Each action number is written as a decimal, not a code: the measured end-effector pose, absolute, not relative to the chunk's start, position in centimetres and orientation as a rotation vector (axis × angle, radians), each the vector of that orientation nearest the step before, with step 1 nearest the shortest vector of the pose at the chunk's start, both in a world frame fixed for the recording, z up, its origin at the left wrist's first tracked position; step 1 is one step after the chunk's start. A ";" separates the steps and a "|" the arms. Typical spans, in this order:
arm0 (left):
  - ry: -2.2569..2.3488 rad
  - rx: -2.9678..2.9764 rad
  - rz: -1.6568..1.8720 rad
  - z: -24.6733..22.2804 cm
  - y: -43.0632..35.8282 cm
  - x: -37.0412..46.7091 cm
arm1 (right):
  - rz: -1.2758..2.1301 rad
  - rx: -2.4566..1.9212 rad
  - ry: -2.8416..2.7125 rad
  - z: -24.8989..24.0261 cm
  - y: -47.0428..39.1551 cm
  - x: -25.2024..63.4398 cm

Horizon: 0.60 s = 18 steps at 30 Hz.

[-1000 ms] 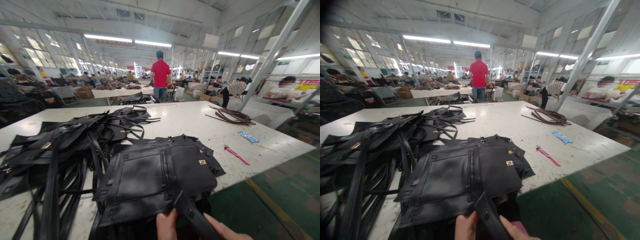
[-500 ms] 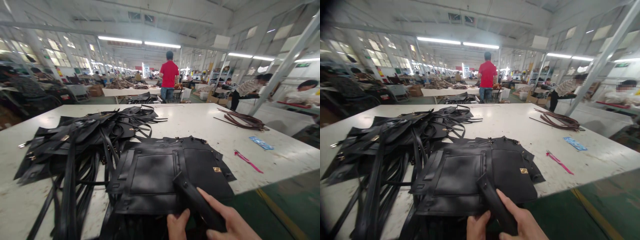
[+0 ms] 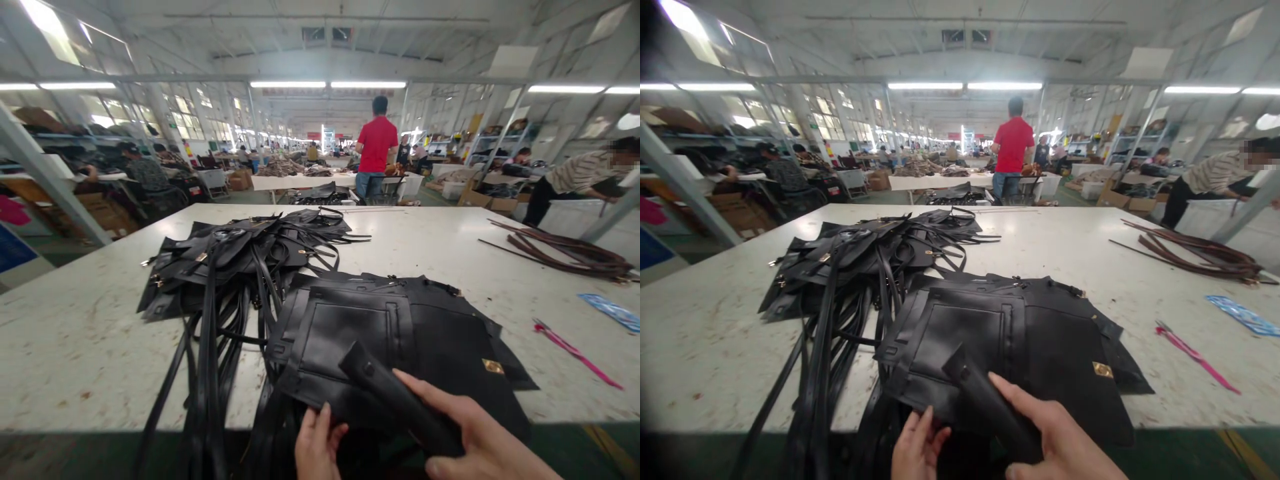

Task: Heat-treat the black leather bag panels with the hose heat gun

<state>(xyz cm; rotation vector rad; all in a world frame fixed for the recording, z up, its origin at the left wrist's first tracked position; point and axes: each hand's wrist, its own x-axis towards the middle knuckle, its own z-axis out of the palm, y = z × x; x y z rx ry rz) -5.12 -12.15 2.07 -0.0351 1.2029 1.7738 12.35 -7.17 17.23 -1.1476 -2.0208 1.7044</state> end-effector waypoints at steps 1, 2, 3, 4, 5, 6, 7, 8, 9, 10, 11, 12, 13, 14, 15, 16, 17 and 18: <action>1.221 -0.046 1.784 2.2 -12.4 -6.3 | 1.794 -1.132 -2.026 17.9 -7.2 11.5; 1.240 -0.052 1.792 2.2 -12.6 -7.3 | 1.869 -1.105 -2.028 18.4 -7.2 10.6; 1.256 -0.054 1.806 2.1 -12.6 -7.9 | 1.923 -1.064 -2.028 18.6 -7.1 9.8; 1.264 -0.049 1.826 2.0 -12.7 -8.3 | 1.964 -1.020 -2.028 18.7 -6.9 9.0; 1.263 -0.038 1.848 1.7 -12.6 -8.4 | 2.000 -0.980 -2.027 18.5 -6.7 8.3; 1.262 -0.026 1.866 1.3 -12.6 -8.3 | 2.029 -0.947 -2.031 18.2 -6.4 7.7; 1.263 -0.017 1.882 0.9 -12.6 -8.1 | 2.062 -0.922 -2.041 17.7 -6.0 7.2; 1.269 -0.013 1.897 0.5 -12.5 -7.9 | 2.096 -0.901 -2.053 17.2 -5.6 6.8; 1.279 -0.011 1.908 0.1 -12.5 -7.7 | 2.130 -0.875 -2.067 16.6 -5.2 6.5; 1.293 -0.017 1.919 -0.3 -12.5 -7.5 | 2.164 -0.835 -2.078 16.1 -4.7 6.2; 1.307 -0.027 1.928 -0.6 -12.5 -7.4 | 2.193 -0.787 -2.087 15.7 -4.4 5.9; 1.318 -0.039 1.935 -0.8 -12.5 -7.3 | 2.229 -0.744 -2.086 15.3 -4.0 5.5; 1.324 -0.052 1.940 -0.9 -12.6 -7.3 | 2.263 -0.708 -2.080 15.0 -3.7 5.0; 1.322 -0.061 1.940 -0.8 -12.6 -7.3 | 2.287 -0.678 -2.074 14.7 -3.5 4.5; 1.313 -0.064 1.936 -0.7 -12.6 -7.4 | 2.295 -0.659 -2.072 14.6 -3.3 3.8; 1.303 -0.066 1.929 -0.5 -12.5 -7.4 | 2.285 -0.644 -2.073 14.5 -3.1 3.1; 1.294 -0.064 1.919 -0.1 -12.5 -7.4 | 2.258 -0.633 -2.073 14.5 -3.0 2.4; 1.289 -0.065 1.911 0.2 -12.5 -7.3 | 2.219 -0.626 -2.065 14.5 -2.9 1.7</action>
